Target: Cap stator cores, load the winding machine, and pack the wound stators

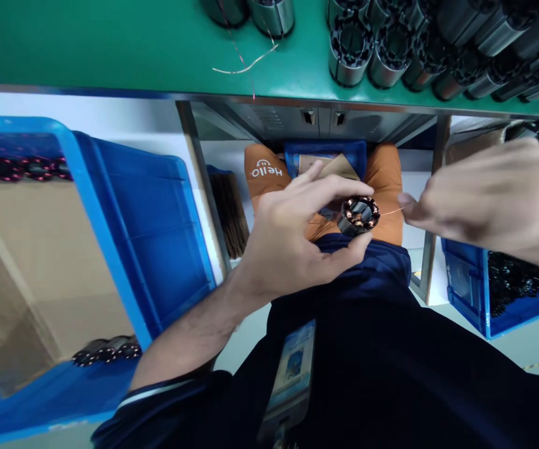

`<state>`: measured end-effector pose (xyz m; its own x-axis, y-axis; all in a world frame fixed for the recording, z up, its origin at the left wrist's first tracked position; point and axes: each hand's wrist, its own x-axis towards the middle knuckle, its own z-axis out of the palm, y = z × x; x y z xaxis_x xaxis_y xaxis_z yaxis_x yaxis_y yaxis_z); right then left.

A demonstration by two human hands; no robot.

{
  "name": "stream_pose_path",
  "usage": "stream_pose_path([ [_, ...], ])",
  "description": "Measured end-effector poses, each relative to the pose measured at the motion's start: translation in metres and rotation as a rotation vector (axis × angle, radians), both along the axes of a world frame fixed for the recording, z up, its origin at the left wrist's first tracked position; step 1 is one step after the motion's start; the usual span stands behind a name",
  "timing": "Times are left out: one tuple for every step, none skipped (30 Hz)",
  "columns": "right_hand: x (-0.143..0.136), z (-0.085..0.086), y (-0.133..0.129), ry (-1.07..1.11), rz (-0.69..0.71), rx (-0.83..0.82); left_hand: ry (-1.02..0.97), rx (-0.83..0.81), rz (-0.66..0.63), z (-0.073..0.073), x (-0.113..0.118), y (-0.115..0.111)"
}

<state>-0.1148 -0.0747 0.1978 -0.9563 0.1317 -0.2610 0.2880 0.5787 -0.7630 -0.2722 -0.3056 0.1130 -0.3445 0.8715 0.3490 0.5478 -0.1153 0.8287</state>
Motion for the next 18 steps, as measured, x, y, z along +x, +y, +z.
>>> stream_pose_path([
  [0.000,0.003,0.004,0.022,-0.023,-0.039,-0.007,0.014,0.018,0.000,0.000,-0.001],
  [-0.001,0.004,0.007,0.021,-0.051,-0.124,0.032,0.053,0.038,0.000,-0.001,-0.003],
  [-0.002,0.002,0.010,-0.018,-0.080,-0.247,0.092,0.099,0.062,-0.001,-0.001,-0.004],
  [-0.004,-0.001,0.010,-0.081,-0.105,-0.386,0.156,0.139,0.083,-0.002,-0.001,-0.005],
  [-0.005,-0.005,0.009,-0.171,-0.117,-0.528,0.215,0.168,0.092,-0.004,-0.001,-0.005],
  [-0.006,-0.010,0.007,-0.272,-0.109,-0.646,0.273,0.191,0.091,-0.006,0.000,-0.006],
  [-0.007,-0.014,0.003,-0.356,-0.083,-0.718,0.329,0.216,0.087,-0.008,0.000,-0.005],
  [-0.008,-0.017,-0.001,-0.404,-0.054,-0.747,0.378,0.241,0.085,-0.009,0.001,-0.005],
  [-0.008,-0.018,-0.006,-0.409,-0.033,-0.719,0.423,0.264,0.079,-0.010,0.002,-0.004],
  [-0.007,-0.017,-0.010,-0.356,-0.009,-0.632,0.452,0.276,0.069,-0.011,0.003,-0.003],
  [-0.006,-0.015,-0.014,-0.259,0.019,-0.487,0.454,0.266,0.063,-0.010,0.005,-0.003],
  [-0.004,-0.011,-0.016,-0.137,0.043,-0.309,0.427,0.227,0.059,-0.008,0.007,-0.003],
  [-0.001,-0.007,-0.018,-0.014,0.067,-0.133,0.375,0.169,0.053,-0.006,0.008,-0.004],
  [0.003,-0.003,-0.017,0.087,0.085,0.017,0.316,0.111,0.048,-0.003,0.009,-0.005],
  [0.008,0.000,-0.015,0.157,0.086,0.119,0.263,0.068,0.055,0.001,0.009,-0.008],
  [0.013,0.001,-0.011,0.197,0.066,0.170,0.227,0.045,0.079,0.005,0.006,-0.011],
  [0.019,0.000,-0.007,0.204,0.024,0.189,0.215,0.040,0.117,0.008,0.000,-0.015],
  [0.024,-0.003,-0.003,0.202,-0.026,0.189,0.220,0.040,0.173,0.010,-0.009,-0.019],
])
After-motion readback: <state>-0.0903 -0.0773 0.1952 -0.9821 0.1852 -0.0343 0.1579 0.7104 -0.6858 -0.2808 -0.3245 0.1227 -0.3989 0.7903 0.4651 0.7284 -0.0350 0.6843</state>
